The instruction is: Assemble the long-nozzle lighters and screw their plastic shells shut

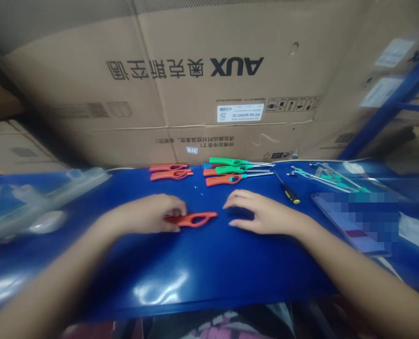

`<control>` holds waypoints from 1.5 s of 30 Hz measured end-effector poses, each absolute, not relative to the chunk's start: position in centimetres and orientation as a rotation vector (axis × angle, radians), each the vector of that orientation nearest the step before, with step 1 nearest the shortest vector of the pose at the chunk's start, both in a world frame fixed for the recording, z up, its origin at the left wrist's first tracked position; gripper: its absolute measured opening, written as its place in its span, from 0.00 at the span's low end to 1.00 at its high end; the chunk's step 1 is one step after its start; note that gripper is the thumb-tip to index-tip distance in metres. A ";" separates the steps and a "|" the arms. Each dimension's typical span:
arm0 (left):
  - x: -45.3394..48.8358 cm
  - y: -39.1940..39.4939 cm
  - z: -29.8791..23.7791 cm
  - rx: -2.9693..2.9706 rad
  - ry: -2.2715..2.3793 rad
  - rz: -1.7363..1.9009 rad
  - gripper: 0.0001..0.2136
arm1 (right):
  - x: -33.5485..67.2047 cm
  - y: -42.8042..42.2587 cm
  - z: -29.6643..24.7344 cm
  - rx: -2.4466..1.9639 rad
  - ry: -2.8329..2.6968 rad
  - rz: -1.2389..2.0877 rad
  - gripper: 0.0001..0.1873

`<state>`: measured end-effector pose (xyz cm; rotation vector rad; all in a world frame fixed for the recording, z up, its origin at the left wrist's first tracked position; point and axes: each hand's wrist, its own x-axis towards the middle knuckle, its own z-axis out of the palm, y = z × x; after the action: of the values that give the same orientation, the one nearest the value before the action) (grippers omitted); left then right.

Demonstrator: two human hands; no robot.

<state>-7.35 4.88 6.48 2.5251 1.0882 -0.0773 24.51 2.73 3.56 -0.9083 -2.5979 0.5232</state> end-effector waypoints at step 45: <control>-2.6 4.4 -0.2 2.519 0.686 0.828 0.12 | 24.6 3.5 2.8 -1.021 -2.639 0.598 0.09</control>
<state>-2.55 4.41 -0.17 2.5187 0.6857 0.8283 24.65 3.51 2.76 -1.0212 -2.6388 0.5981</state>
